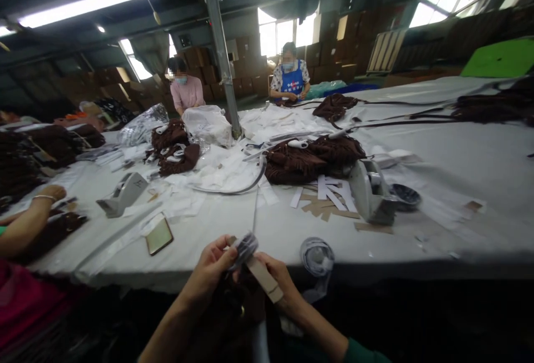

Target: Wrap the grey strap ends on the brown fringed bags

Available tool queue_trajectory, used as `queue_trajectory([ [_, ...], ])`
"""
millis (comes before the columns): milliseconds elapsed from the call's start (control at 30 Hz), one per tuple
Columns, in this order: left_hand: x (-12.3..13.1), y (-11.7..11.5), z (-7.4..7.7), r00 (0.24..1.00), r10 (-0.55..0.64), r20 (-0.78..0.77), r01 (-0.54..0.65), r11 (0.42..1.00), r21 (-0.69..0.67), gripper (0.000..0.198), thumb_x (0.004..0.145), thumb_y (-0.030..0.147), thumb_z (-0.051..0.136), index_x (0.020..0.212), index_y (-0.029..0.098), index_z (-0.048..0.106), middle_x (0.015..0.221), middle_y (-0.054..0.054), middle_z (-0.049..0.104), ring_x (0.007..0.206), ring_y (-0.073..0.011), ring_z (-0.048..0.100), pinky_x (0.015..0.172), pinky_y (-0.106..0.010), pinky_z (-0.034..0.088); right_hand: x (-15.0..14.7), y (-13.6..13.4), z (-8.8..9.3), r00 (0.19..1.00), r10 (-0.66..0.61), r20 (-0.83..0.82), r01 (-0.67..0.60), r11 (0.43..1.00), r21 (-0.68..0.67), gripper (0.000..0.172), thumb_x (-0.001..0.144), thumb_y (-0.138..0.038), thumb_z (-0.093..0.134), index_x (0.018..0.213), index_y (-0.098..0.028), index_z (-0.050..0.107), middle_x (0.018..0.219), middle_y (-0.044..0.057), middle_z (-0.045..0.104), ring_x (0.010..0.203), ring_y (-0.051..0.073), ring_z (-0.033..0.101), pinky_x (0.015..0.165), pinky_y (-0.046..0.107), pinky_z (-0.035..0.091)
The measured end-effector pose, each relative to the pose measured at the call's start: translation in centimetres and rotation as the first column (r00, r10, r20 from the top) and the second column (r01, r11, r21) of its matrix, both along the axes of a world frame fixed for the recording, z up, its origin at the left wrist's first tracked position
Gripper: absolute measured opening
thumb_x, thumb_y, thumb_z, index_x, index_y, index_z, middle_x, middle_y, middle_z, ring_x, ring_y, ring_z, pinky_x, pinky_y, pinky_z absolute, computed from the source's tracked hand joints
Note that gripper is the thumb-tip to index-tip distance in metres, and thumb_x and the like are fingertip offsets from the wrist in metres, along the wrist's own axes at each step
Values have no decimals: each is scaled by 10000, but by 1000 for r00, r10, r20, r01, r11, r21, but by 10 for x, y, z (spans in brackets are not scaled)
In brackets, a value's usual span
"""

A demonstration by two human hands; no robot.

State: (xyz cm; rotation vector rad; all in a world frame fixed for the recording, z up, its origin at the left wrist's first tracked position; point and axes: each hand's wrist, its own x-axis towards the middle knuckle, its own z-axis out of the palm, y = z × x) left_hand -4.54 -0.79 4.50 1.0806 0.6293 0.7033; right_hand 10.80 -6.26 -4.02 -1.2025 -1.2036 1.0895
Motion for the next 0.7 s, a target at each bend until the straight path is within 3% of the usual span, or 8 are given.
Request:
queue_trajectory([
  [67,10,-15,-36,998,25,-55,-26,1000,-9,298,819,411,695,863,154,552,590,7,597,456,-68,462,466,-178,345,11,-8,-16,992,-112,-55,107,991,-86,636,843,-733,392,788,-159,659,689,36,648,638,179,588,600,294,468],
  [133,19,-28,-66,992,-2,-127,2,1000,-5,334,804,443,699,858,146,554,623,3,589,476,-72,458,471,-188,343,28,-19,-20,974,-207,-90,194,972,-134,648,839,-739,391,879,-152,664,742,51,662,659,183,604,615,300,484],
  [233,24,-43,-90,963,-71,-261,84,996,37,349,791,457,697,791,150,531,623,23,534,513,-81,446,488,-198,337,48,-37,-8,979,-194,-68,182,970,-160,568,855,-667,460,991,-160,680,857,68,684,759,187,626,702,305,498],
  [333,24,-47,-95,917,-147,-371,191,978,85,325,815,440,658,758,159,504,605,44,481,534,-90,431,504,-205,328,51,-48,8,987,-34,157,56,989,-136,346,837,-469,603,995,-181,714,905,60,685,802,186,618,724,292,478],
  [433,25,-47,-92,887,-199,-418,270,956,117,263,820,392,643,822,144,555,705,15,539,630,-117,483,574,-220,374,44,-48,10,934,23,356,27,990,-135,226,781,-316,662,956,-197,740,842,42,678,776,176,602,699,276,455],
  [600,25,-48,-92,832,-212,-512,300,949,96,267,821,394,617,772,146,531,619,40,480,555,-106,441,516,-216,324,40,-43,-1,912,72,404,15,978,-208,116,765,-254,645,735,-183,732,724,25,685,695,159,603,622,250,418],
  [700,19,-44,-97,815,-221,-536,307,949,75,276,825,411,613,799,149,529,600,48,481,543,-102,429,520,-215,320,38,-42,-6,913,41,405,47,978,-203,127,785,-236,602,706,-177,682,698,16,669,664,148,585,601,243,397],
])
